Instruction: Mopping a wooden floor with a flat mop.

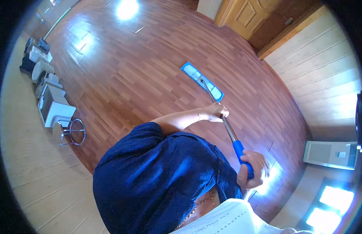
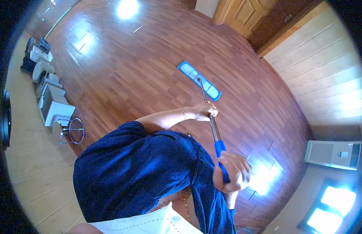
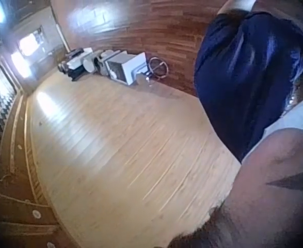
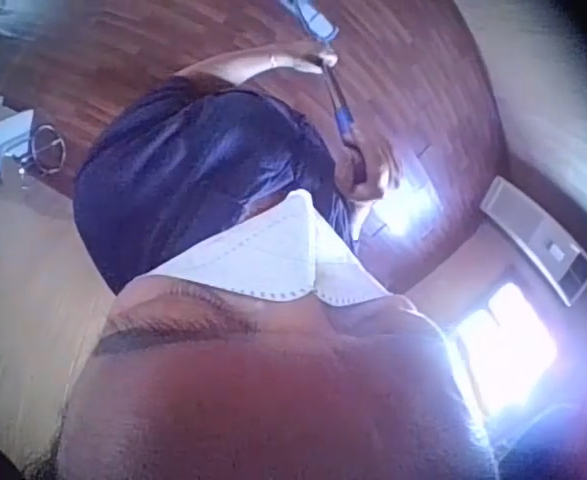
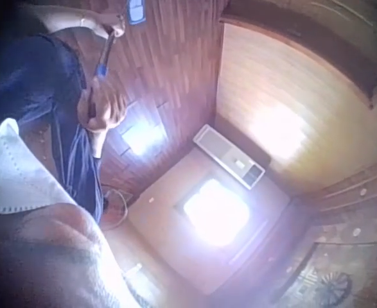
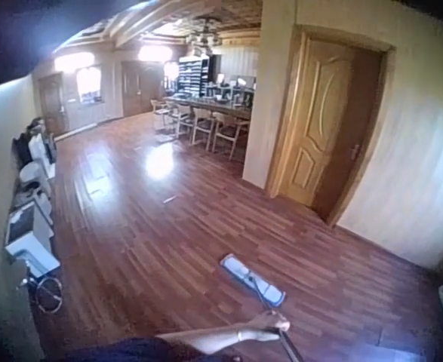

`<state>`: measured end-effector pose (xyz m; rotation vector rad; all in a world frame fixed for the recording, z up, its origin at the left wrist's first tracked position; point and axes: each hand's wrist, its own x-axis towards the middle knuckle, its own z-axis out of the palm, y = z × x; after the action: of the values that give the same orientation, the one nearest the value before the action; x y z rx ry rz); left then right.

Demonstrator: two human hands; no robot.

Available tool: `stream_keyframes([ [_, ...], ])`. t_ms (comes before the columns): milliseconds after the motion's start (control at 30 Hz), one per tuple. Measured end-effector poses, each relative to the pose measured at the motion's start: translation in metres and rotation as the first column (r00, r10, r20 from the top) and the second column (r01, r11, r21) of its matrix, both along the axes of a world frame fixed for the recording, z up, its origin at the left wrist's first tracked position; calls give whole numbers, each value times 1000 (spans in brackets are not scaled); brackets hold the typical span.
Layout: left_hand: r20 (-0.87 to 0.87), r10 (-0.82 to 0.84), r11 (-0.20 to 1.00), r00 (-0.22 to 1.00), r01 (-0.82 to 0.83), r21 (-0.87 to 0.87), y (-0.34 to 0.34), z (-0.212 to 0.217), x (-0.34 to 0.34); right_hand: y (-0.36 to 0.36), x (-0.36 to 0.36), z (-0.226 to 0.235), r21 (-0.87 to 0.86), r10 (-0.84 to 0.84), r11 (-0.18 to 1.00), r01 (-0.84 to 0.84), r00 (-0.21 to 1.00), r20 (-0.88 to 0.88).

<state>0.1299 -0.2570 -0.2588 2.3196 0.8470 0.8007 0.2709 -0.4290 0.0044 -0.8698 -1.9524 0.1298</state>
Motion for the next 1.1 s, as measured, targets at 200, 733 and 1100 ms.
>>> stream_keyframes([
  [200, 72, -249, 962, 966, 255, -92, -6, 40, 59, 4, 41, 19, 202, -184, 952, 228, 959, -216],
  [733, 12, 64, 918, 998, -54, -393, -80, 62, 54, 17, 117, 29, 146, -173, 948, 284, 839, -516],
  [1100, -80, 592, 754, 802, -586, -297, -223, 40, -58, -14, 31, -1, 2, 404, 888, -461, 776, -485],
])
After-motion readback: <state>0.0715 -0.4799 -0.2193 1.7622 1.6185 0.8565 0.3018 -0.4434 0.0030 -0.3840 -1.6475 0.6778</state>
